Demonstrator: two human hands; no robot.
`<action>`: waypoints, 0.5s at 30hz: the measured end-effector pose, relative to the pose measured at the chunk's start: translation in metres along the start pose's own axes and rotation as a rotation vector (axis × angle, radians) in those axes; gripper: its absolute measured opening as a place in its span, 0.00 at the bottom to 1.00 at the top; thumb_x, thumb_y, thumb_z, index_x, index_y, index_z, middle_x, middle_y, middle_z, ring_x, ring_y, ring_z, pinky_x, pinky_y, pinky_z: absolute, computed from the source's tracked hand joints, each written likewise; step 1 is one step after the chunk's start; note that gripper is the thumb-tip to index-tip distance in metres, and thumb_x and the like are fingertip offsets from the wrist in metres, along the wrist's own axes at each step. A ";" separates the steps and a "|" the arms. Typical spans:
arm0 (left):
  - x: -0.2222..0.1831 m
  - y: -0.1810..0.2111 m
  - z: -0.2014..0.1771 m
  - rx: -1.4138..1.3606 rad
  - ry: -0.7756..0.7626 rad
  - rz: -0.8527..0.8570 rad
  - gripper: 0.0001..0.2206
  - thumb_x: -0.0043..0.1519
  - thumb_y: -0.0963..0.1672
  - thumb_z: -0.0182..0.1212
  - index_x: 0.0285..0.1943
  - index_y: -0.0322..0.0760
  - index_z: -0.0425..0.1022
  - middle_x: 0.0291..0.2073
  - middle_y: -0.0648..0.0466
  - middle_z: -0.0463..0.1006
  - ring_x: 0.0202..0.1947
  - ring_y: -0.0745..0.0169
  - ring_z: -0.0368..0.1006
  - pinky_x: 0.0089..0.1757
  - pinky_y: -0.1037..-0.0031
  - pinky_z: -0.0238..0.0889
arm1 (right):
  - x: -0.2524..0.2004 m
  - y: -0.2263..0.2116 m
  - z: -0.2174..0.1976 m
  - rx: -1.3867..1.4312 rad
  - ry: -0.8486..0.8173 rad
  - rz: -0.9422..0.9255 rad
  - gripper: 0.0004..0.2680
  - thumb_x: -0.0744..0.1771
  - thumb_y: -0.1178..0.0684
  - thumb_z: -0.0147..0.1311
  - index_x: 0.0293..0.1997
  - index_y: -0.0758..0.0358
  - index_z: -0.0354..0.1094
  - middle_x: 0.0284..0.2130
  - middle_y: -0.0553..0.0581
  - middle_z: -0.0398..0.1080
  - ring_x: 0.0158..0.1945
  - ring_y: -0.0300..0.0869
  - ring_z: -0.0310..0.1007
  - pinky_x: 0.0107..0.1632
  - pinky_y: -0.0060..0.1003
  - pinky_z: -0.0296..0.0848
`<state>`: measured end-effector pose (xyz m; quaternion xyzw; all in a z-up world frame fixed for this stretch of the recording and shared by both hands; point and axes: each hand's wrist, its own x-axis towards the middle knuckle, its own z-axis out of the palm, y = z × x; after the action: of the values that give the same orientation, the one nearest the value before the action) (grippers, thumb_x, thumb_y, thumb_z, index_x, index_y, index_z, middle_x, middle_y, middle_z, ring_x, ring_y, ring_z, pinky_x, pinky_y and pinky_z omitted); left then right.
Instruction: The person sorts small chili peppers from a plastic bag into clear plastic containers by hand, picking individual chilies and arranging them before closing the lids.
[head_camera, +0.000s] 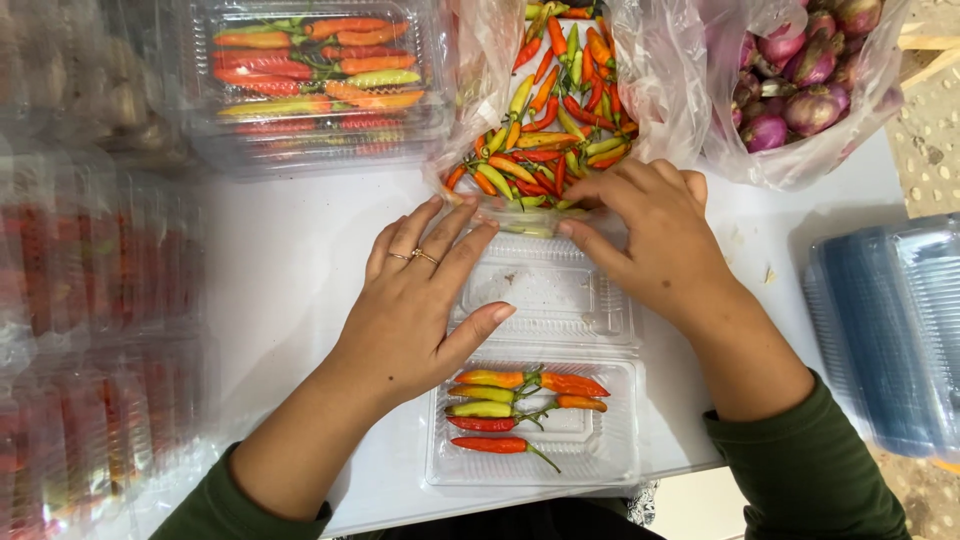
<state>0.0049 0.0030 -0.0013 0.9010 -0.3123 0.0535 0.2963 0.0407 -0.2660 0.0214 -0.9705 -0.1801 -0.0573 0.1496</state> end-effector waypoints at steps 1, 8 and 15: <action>0.000 0.000 0.000 0.001 0.003 0.000 0.30 0.68 0.57 0.45 0.73 0.38 0.61 0.75 0.45 0.58 0.74 0.38 0.49 0.64 0.47 0.44 | -0.001 0.002 0.002 -0.001 0.001 -0.002 0.08 0.68 0.40 0.55 0.48 0.43 0.72 0.40 0.46 0.69 0.47 0.47 0.65 0.51 0.46 0.51; 0.001 -0.001 0.003 -0.002 -0.019 -0.033 0.30 0.68 0.58 0.43 0.74 0.39 0.61 0.75 0.47 0.58 0.74 0.39 0.49 0.64 0.46 0.42 | 0.006 0.009 0.014 -0.012 0.106 -0.084 0.03 0.69 0.46 0.58 0.43 0.45 0.76 0.44 0.47 0.71 0.48 0.45 0.66 0.50 0.47 0.51; 0.000 -0.002 0.004 0.017 -0.007 -0.009 0.30 0.69 0.58 0.41 0.71 0.38 0.64 0.71 0.44 0.64 0.72 0.39 0.51 0.64 0.47 0.40 | 0.055 -0.016 0.014 -0.002 -0.071 -0.063 0.11 0.71 0.42 0.50 0.52 0.49 0.76 0.43 0.50 0.72 0.49 0.50 0.67 0.51 0.48 0.52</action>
<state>0.0059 0.0018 -0.0049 0.9051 -0.3088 0.0516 0.2876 0.0868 -0.2285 0.0215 -0.9659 -0.2156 -0.0278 0.1405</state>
